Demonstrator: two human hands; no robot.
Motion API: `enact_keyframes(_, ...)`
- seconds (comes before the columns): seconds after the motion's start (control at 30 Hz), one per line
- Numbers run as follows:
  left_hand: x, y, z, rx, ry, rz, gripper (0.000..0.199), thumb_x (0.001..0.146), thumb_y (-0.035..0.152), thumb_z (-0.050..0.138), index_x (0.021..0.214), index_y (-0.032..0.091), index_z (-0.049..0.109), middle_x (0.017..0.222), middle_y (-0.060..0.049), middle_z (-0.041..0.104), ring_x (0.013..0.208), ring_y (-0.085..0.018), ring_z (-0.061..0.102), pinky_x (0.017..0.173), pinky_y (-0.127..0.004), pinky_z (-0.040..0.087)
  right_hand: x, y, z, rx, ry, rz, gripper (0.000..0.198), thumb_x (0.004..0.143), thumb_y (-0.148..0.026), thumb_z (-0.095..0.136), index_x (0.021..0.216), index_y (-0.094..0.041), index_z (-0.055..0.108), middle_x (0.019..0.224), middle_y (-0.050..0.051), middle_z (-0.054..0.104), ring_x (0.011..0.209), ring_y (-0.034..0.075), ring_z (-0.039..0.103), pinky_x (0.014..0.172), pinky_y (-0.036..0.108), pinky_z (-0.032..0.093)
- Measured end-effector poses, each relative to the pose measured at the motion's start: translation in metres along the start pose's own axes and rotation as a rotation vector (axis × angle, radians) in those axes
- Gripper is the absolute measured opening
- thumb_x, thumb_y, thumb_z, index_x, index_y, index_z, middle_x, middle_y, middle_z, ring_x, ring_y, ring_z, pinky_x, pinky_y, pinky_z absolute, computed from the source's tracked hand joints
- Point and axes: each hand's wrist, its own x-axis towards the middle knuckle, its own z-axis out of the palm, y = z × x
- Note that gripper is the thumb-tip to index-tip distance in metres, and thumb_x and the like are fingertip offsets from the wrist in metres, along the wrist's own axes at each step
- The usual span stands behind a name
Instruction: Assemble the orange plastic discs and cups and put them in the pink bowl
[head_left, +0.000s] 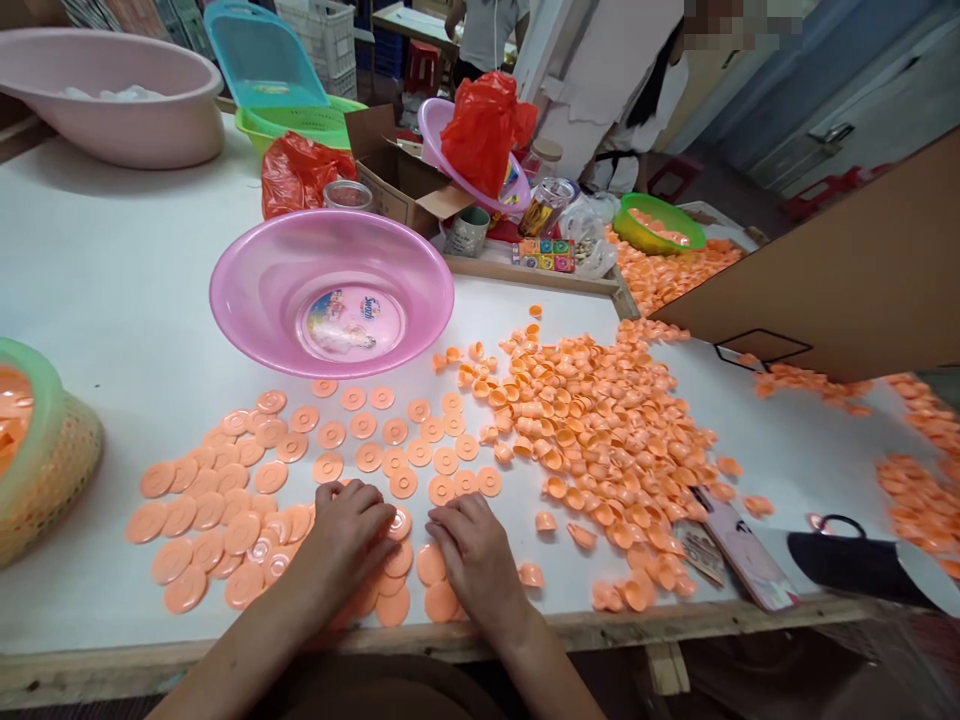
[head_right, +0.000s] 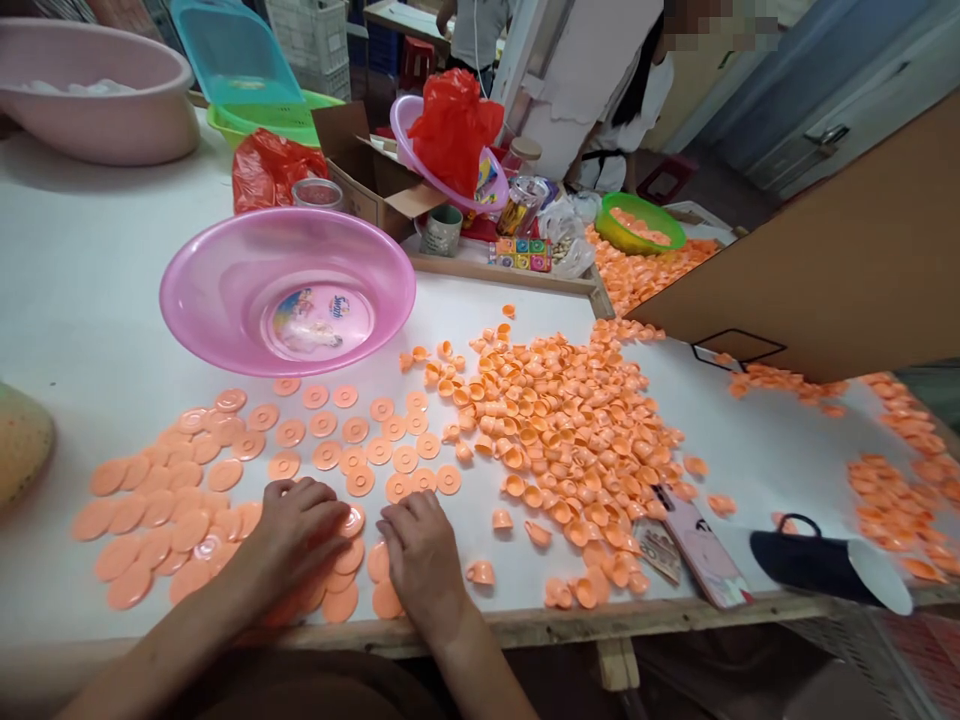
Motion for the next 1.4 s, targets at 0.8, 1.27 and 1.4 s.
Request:
enact_keyframes(0.8,-0.026,-0.025,-0.012,0.075,0.034,0.095,0.027,0.087,0.02,0.057,0.111,0.028,0.063,0.116,-0.007,0.062,0.105,-0.025,0.052,0.079,-0.038,0.036,-0.023,-0.02,-0.005,0.086,-0.14,0.196,0.018,0.075,-0.005,0.074,0.078,-0.019,0.064,0.084,0.003,0.059,0.087,0.021,0.053,0.075,0.034,0.047)
enact_keyframes(1.27,-0.011,-0.014,0.0,0.113,0.023,0.005,0.014,0.08,0.011,0.057,0.086,0.022,0.063,0.097,-0.005,0.065,0.089,-0.022,0.053,0.072,-0.035,0.03,-0.039,0.009,-0.029,-0.068,0.019,0.102,0.032,0.088,-0.006,0.051,0.112,-0.022,0.067,0.096,0.008,0.063,0.091,0.023,0.055,0.078,0.039,0.05)
enact_keyframes(1.4,-0.013,-0.028,-0.004,0.112,0.095,-0.035,0.018,0.084,0.012,0.054,0.094,0.024,0.064,0.099,-0.005,0.065,0.091,-0.022,0.055,0.072,-0.035,0.03,-0.047,0.015,-0.037,-0.061,-0.073,0.188,0.025,0.081,-0.004,0.057,0.096,-0.022,0.066,0.093,0.006,0.062,0.089,0.023,0.057,0.076,0.037,0.05)
